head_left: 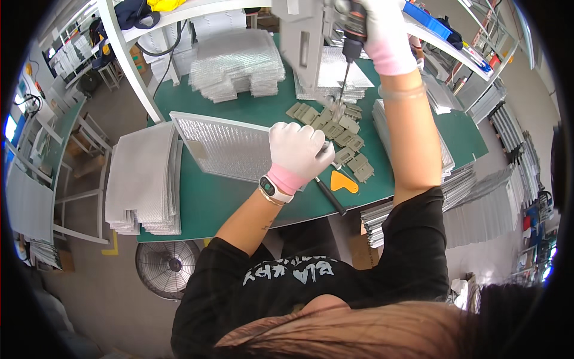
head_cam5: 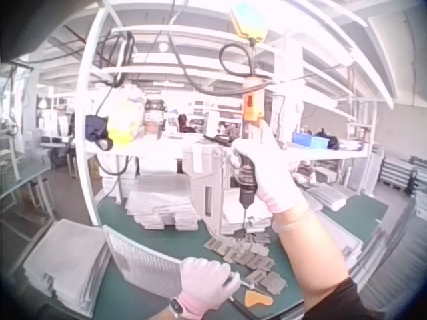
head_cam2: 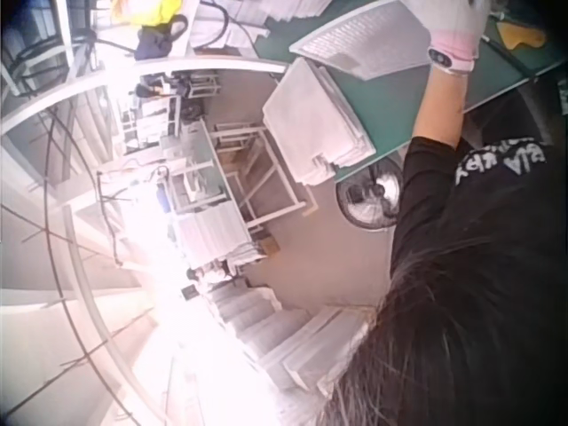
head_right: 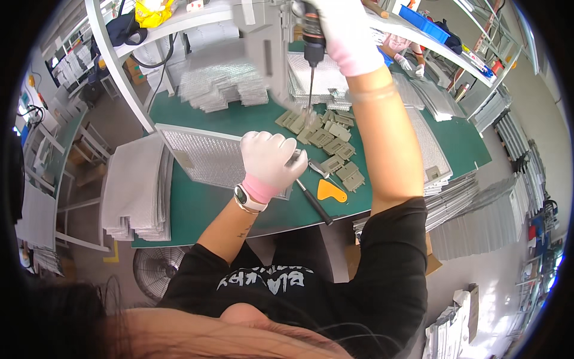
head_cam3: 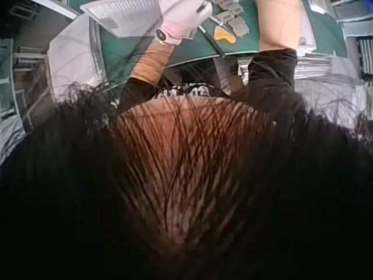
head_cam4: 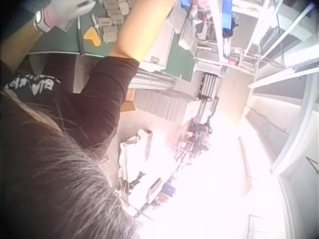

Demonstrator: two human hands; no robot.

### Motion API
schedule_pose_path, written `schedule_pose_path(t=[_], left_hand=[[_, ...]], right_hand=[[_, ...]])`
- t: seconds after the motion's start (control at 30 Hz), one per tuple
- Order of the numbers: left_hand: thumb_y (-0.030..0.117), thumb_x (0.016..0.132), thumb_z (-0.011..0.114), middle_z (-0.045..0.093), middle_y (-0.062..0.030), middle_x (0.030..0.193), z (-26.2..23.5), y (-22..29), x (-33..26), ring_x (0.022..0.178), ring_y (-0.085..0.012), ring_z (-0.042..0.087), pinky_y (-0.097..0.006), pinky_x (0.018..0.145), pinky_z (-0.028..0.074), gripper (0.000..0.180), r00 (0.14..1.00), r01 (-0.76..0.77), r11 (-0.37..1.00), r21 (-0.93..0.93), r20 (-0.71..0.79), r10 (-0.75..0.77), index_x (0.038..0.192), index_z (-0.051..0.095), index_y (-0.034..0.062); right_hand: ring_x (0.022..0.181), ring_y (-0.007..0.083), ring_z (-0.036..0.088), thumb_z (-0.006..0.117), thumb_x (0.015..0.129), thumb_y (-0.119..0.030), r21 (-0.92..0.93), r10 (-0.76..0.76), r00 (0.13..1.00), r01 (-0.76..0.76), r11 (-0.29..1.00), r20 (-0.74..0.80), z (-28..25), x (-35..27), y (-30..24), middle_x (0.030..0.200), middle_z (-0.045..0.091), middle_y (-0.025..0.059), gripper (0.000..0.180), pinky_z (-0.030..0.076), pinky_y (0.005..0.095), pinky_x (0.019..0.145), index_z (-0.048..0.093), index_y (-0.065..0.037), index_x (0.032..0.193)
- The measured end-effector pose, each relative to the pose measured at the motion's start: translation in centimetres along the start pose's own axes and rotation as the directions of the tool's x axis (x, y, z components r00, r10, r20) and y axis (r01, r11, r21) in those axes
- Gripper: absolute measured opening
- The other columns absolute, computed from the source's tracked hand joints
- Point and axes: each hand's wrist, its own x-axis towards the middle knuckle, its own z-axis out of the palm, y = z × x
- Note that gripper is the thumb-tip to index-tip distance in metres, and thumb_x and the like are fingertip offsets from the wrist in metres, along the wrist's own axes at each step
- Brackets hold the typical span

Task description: Manually assembling metal frames onto mesh air filters using a power drill and a hammer.

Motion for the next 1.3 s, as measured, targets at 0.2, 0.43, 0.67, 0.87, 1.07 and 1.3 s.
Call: schedule_pose_path(t=[0.2,0.43,0.67,0.87,1.07,1.3], left_hand=[[0.022,0.063,0.075,0.047,0.0004,0.052,0.4,-0.6,0.3,0.048,-0.0225,0.048,-0.038,0.051,0.033,0.025,0.998,-0.018,0.998,-0.052,-0.066,0.014,0.056,0.052,0.0157],[0.020,0.064,0.074,0.050,0.0006,0.051,0.1,0.2,1.4,0.044,-0.0223,0.048,-0.038,0.048,0.032,0.016,0.998,0.007,0.989,-0.150,-0.064,-0.017,0.059,0.059,0.0157],[0.019,0.067,0.072,0.054,0.0033,0.057,0.8,-0.4,-1.4,0.050,-0.0167,0.050,-0.037,0.050,0.034,0.007,0.977,0.049,0.998,0.042,0.205,-0.057,0.071,0.067,0.0195],[0.019,0.068,0.074,0.056,-0.0014,0.065,1.0,-1.3,-0.4,0.058,-0.0225,0.051,-0.039,0.055,0.039,0.011,0.932,-0.338,0.932,0.131,-0.088,0.351,0.075,0.068,0.0155],[0.015,0.064,0.075,0.053,-0.0025,0.062,0.9,-0.3,-0.8,0.059,-0.0251,0.050,-0.040,0.054,0.038,0.015,0.985,0.167,0.928,-0.332,0.012,-0.173,0.061,0.060,0.0114],[0.013,0.063,0.074,0.051,-0.0023,0.060,0.5,-0.3,-0.5,0.056,-0.0244,0.048,-0.040,0.053,0.039,0.014,0.998,0.039,0.951,-0.307,-0.028,-0.050,0.062,0.060,0.0108]], right_hand=[[0.058,0.0115,0.055,0.063,0.092,-0.014,-0.202,0.091,0.803,-0.255,0.946,-0.590,2.6,-3.0,-1.7,0.072,0.057,0.0014,0.009,0.043,0.0220,0.049,0.055,-0.011,0.092],[0.056,0.0125,0.055,0.063,0.092,-0.018,0.099,0.176,0.957,-0.157,0.983,-0.230,-1.8,-3.6,0.6,0.070,0.056,0.0022,0.012,0.042,0.0231,0.047,0.056,-0.010,0.087],[0.045,0.0077,0.040,0.069,0.086,-0.035,-0.025,0.325,0.921,-0.338,0.941,-0.217,3.5,-3.7,-0.6,0.059,0.043,-0.0015,0.036,0.029,0.0198,0.040,0.051,-0.006,0.074],[0.057,0.0092,0.046,0.062,0.090,-0.024,0.239,0.401,0.915,-0.398,0.886,0.038,2.9,-4.9,2.4,0.075,0.051,0.0050,0.049,0.037,0.0218,0.050,0.046,-0.002,0.131],[0.050,0.0067,0.037,0.063,0.087,-0.025,0.309,0.421,0.906,-0.411,0.858,0.039,4.0,-5.5,2.9,0.068,0.046,0.0045,0.063,0.029,0.0206,0.044,0.039,0.002,0.138],[0.050,0.0062,0.036,0.061,0.087,-0.025,0.349,0.405,0.914,-0.375,0.859,-0.014,3.4,-6.0,3.1,0.069,0.045,0.0040,0.060,0.028,0.0195,0.044,0.040,0.003,0.137]])
